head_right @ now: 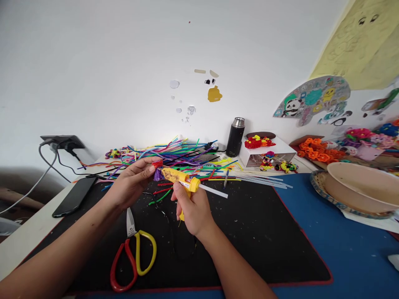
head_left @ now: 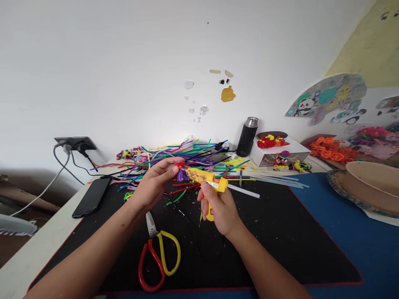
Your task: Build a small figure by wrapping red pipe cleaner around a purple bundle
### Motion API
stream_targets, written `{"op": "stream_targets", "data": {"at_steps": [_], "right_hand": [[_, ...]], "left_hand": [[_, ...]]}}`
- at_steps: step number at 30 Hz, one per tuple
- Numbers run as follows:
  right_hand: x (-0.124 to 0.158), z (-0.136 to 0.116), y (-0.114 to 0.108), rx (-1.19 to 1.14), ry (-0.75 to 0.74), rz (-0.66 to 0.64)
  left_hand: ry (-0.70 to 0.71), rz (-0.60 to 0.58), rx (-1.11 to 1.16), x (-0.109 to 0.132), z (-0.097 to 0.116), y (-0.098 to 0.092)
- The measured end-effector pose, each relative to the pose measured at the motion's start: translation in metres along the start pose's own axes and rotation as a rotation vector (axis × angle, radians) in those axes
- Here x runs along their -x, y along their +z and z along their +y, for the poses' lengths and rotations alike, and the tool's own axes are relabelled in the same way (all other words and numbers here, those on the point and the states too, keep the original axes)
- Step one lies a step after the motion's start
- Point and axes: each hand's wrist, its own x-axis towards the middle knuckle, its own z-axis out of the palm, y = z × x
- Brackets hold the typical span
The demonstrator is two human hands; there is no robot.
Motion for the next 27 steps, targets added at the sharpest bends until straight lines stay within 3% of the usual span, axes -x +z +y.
{"op": "stream_targets", "data": {"at_steps": [27], "right_hand": [[0.0003,0.0033,-0.0001,-0.007,0.012,0.031]], "left_hand": [[-0.024,0.021,-0.008,-0.0005,-0.0006,-0.0010]]}}
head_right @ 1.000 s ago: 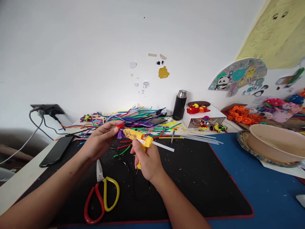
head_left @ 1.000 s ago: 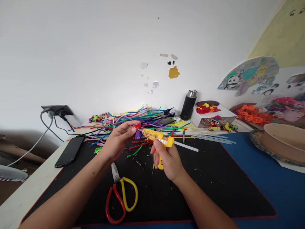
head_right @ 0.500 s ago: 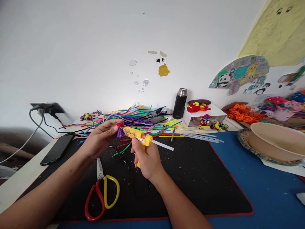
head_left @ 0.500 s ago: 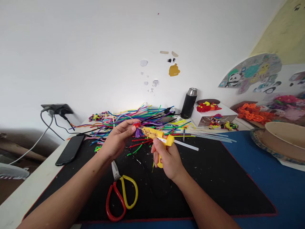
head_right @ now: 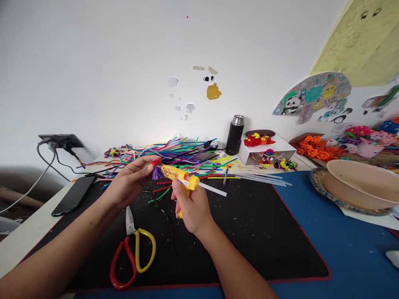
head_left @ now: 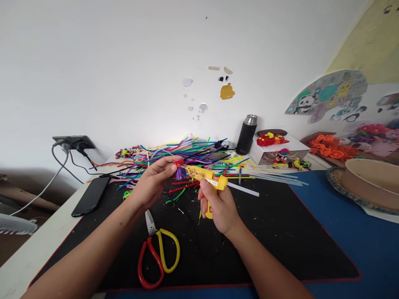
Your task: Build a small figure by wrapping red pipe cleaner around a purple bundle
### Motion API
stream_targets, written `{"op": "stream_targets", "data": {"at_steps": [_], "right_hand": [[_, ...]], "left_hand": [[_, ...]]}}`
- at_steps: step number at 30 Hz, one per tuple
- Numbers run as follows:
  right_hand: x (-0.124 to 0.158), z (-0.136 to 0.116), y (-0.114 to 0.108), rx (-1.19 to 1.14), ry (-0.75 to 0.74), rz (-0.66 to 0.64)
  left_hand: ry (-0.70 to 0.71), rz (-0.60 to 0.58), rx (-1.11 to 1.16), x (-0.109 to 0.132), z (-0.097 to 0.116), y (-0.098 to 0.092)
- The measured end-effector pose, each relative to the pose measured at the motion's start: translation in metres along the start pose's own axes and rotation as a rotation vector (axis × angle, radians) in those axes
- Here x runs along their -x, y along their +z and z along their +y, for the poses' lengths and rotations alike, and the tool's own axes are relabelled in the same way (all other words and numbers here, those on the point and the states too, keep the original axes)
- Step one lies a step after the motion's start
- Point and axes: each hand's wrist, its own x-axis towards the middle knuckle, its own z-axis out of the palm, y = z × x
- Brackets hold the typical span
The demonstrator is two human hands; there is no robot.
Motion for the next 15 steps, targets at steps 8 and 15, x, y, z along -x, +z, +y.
{"op": "stream_targets", "data": {"at_steps": [8,15], "right_hand": [[-0.0005,-0.0007,-0.0005,-0.012,0.008,0.007],[-0.0017,-0.0026,0.0009,-0.013,0.011,0.007]], "left_hand": [[-0.017,0.012,0.024,-0.0016,0.0002,-0.0016],[-0.004,0.007,0.033,-0.0015,0.0008,-0.0029]]}}
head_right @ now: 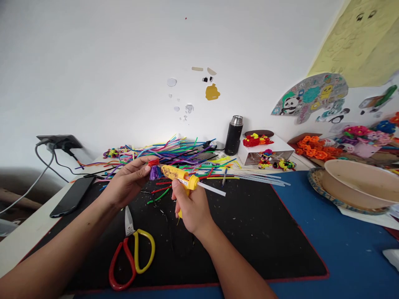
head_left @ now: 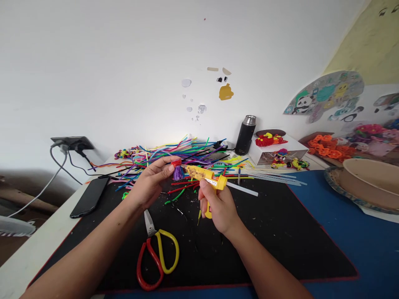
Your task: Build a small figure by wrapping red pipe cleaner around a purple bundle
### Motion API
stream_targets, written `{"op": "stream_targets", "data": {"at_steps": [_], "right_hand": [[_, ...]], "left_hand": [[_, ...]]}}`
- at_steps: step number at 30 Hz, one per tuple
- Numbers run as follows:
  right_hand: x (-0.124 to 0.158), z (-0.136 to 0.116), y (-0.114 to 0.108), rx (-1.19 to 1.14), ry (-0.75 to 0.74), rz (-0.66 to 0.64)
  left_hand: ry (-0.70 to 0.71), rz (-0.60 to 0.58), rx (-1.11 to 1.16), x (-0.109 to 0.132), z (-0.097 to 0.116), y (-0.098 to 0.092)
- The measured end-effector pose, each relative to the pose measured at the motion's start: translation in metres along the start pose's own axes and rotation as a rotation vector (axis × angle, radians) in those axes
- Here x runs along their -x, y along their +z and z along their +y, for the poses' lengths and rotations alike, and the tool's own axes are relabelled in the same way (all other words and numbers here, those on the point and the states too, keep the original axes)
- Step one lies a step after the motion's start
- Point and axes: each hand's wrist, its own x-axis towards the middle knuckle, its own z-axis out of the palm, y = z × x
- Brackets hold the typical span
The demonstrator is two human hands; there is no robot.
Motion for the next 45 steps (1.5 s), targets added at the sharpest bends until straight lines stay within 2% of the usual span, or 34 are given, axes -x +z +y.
{"op": "stream_targets", "data": {"at_steps": [26,31,35,38,45], "right_hand": [[-0.001,0.007,-0.002,0.009,0.005,0.004],[-0.002,0.006,-0.002,0.027,0.036,0.005],[-0.004,0.005,-0.001,0.050,0.023,0.028],[-0.007,0.007,0.000,0.054,-0.007,0.044],[-0.010,0.018,-0.008,-0.088,0.035,0.215]], "left_hand": [[0.054,-0.092,-0.047,0.002,0.000,0.001],[0.125,-0.052,-0.081,-0.002,0.007,-0.004],[0.225,0.068,-0.005,-0.011,0.021,-0.013],[0.207,0.121,0.057,-0.016,0.026,-0.019],[0.140,0.014,0.101,-0.013,0.020,-0.019]]}}
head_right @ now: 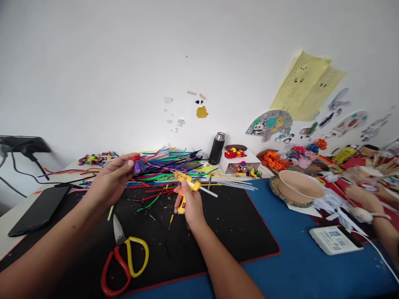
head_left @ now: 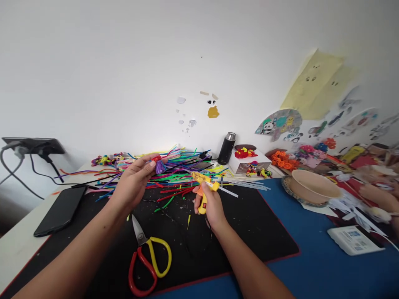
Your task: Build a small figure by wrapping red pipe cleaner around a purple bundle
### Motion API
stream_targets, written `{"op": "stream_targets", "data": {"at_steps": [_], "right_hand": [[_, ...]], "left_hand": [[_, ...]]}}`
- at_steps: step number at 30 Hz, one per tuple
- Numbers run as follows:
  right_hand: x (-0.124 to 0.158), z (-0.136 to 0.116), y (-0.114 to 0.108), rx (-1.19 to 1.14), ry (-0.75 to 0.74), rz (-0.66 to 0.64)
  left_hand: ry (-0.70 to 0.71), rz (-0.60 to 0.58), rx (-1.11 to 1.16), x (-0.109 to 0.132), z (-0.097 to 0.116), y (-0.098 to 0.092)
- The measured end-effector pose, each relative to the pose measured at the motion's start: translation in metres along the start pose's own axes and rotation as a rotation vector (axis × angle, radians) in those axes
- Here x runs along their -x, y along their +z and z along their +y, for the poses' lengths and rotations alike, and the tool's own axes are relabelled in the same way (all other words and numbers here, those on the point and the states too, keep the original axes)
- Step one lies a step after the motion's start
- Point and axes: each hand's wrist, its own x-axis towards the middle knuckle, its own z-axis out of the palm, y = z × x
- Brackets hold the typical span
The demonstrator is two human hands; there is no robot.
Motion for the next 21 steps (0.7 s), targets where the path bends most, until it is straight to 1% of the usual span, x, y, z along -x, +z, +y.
{"op": "stream_targets", "data": {"at_steps": [2,5,9,11,13,15,18,21], "right_hand": [[0.005,-0.002,-0.011,0.015,0.012,0.044],[0.018,-0.004,-0.034,0.051,0.053,0.128],[0.035,-0.003,-0.062,-0.020,0.204,0.260],[0.039,-0.003,-0.071,-0.058,0.299,0.279],[0.040,-0.003,-0.076,-0.061,0.382,0.267],[0.037,-0.004,-0.078,-0.023,0.430,0.228],[0.029,-0.007,-0.080,0.075,0.414,0.152],[0.023,-0.012,-0.086,0.178,0.389,0.104]], "left_hand": [[-0.015,0.005,0.003,0.002,-0.001,0.001],[-0.040,-0.008,0.005,0.004,-0.004,0.005],[-0.081,-0.052,-0.010,0.008,-0.010,0.013],[-0.099,-0.075,-0.029,0.011,-0.015,0.016],[-0.111,-0.102,-0.058,0.014,-0.019,0.018],[-0.118,-0.113,-0.095,0.017,-0.021,0.020],[-0.129,-0.132,-0.129,0.021,-0.023,0.022],[-0.133,-0.152,-0.150,0.023,-0.023,0.024]]}}
